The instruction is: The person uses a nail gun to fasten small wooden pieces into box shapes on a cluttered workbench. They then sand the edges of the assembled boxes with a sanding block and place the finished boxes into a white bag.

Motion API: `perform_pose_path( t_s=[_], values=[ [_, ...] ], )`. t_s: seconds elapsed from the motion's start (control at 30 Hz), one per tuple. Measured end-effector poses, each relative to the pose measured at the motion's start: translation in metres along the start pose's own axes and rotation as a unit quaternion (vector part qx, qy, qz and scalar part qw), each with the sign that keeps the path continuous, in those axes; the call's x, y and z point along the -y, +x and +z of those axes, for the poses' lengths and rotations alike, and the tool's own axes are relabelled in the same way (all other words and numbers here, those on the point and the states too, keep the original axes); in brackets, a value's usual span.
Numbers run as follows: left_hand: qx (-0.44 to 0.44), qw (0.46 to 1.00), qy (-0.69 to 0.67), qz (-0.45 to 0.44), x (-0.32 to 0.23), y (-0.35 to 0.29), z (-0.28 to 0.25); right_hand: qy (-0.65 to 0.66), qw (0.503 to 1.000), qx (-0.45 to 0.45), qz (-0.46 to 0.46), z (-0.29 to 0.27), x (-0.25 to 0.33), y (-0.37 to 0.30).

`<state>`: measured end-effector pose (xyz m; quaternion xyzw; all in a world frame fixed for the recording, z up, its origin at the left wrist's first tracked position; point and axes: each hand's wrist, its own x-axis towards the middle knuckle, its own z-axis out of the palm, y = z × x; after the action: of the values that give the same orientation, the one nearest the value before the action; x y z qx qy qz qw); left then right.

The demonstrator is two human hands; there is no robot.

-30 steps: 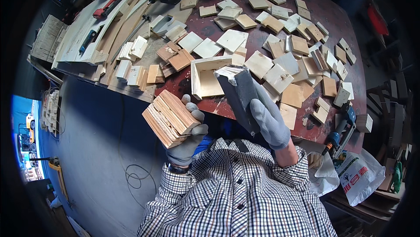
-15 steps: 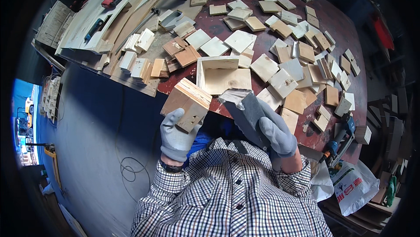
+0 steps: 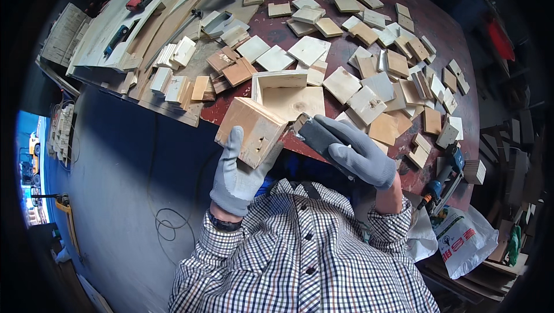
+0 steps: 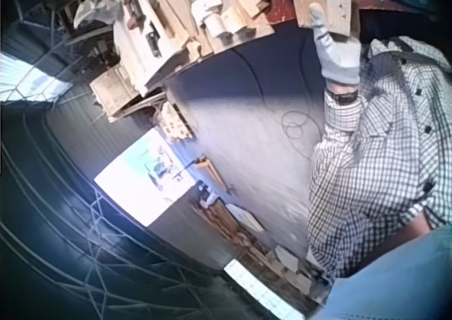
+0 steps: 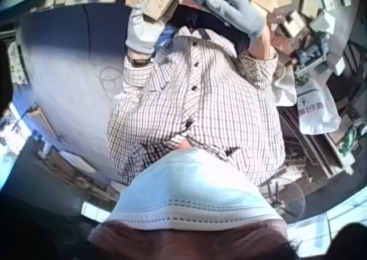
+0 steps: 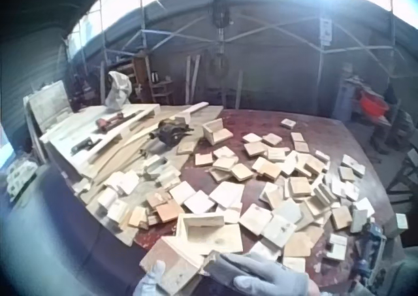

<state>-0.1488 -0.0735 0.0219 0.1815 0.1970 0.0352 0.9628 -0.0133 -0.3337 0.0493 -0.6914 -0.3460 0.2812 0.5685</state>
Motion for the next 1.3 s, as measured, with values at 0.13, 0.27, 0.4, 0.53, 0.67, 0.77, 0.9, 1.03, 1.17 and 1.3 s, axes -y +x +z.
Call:
perform_pose_path(
  t_s=[0.13, 0.27, 0.4, 0.53, 0.67, 0.77, 0.9, 1.03, 1.17, 1.3],
  values=[
    [-0.003, 1.0, 0.005, 0.013, -0.003, 0.011, 0.003, 0.169, 0.972, -0.159, 0.046, 0.019, -0.009, 0.0],
    [-0.017, 0.998, 0.055, -0.001, 0.006, 0.013, 0.013, -0.007, 0.985, -0.168, -0.046, 0.04, -0.013, 0.014],
    [0.006, 0.999, 0.052, -0.008, 0.015, 0.013, 0.021, -0.001, 0.971, -0.224, -0.08, 0.071, -0.024, 0.021],
    [-0.029, 0.996, 0.085, -0.029, 0.024, 0.01, 0.019, 0.138, 0.959, -0.246, -0.034, 0.069, -0.021, 0.031],
    [-0.009, 0.998, 0.053, -0.025, 0.032, 0.01, -0.005, 0.192, 0.959, -0.204, -0.034, 0.061, -0.019, 0.041],
    [-0.047, 0.995, 0.08, -0.025, 0.026, 0.006, 0.011, 0.234, 0.952, -0.199, -0.011, 0.057, -0.011, 0.041],
    [-0.035, 0.994, 0.105, -0.009, 0.029, 0.008, 0.006, 0.267, 0.945, -0.188, 0.016, 0.051, -0.001, 0.04],
    [0.012, 0.998, 0.011, -0.062, 0.021, 0.008, 0.005, 0.287, 0.936, -0.203, 0.031, 0.047, -0.001, 0.037],
    [0.07, 0.992, -0.034, -0.104, 0.018, 0.009, 0.005, 0.177, 0.946, -0.269, -0.045, 0.05, -0.013, 0.038],
    [0.0, 0.996, 0.021, -0.085, 0.021, 0.003, 0.033, -0.081, 0.942, -0.25, -0.209, 0.048, -0.004, 0.037]
  ],
)
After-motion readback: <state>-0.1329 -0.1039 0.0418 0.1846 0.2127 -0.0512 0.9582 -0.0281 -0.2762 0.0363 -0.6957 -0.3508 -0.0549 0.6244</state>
